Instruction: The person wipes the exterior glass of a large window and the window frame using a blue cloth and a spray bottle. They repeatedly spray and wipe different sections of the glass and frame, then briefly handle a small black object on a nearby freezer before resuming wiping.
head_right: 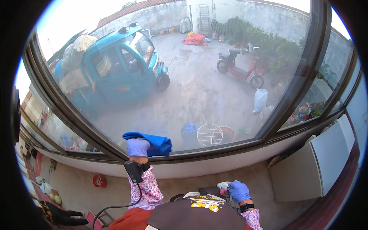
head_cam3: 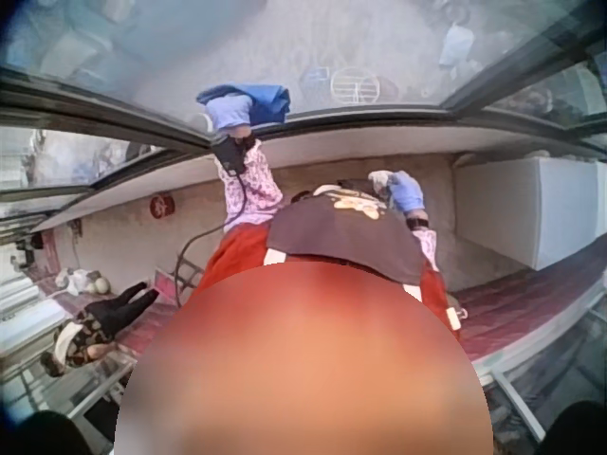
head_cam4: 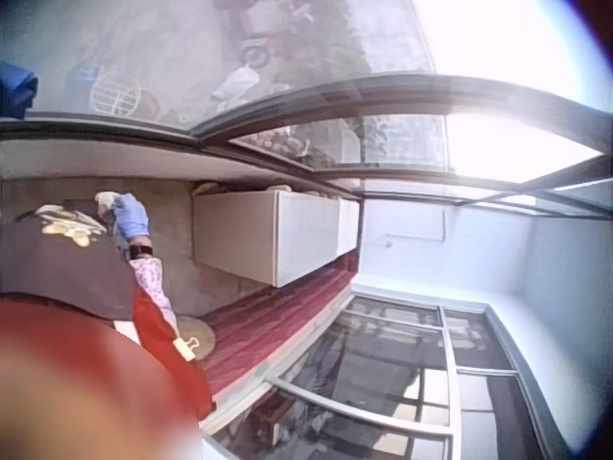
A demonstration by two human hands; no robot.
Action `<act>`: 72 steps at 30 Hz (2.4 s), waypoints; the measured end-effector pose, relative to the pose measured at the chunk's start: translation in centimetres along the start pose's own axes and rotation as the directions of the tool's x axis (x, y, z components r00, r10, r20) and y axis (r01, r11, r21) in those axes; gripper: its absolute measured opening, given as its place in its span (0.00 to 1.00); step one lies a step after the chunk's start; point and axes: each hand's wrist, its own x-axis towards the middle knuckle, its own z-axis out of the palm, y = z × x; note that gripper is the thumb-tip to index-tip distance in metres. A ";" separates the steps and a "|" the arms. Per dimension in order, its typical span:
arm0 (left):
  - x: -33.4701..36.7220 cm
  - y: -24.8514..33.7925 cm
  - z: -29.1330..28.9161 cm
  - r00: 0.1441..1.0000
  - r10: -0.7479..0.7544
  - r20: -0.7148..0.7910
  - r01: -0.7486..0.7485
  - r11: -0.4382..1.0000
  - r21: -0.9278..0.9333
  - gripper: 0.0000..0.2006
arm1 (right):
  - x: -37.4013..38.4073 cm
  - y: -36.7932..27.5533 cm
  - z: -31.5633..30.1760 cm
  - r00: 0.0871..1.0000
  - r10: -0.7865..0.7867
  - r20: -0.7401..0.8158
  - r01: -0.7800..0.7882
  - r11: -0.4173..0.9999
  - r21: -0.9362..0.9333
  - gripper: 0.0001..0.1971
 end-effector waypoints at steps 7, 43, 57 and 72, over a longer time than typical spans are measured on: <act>2.8 13.8 -4.4 0.949 0.157 -0.274 -0.195 0.973 -0.120 0.35 | -1.2 0.1 0.3 0.998 0.024 -0.065 -0.024 1.000 0.005 0.11; -22.5 41.3 -5.2 -0.662 0.728 -0.176 -0.722 -0.683 -0.112 0.17 | -3.1 -3.5 -8.3 0.986 -0.155 -0.061 0.166 0.942 0.291 0.09; 1.1 53.9 -21.9 0.175 0.897 -0.407 -0.846 0.348 0.404 0.28 | 2.7 -1.3 -2.9 0.981 -0.192 -0.001 0.190 0.969 0.161 0.12; -13.9 61.7 -9.2 -0.155 0.930 -0.333 -0.913 -0.006 0.409 0.25 | 6.4 8.4 -2.1 0.979 -0.194 0.060 0.184 0.973 0.141 0.15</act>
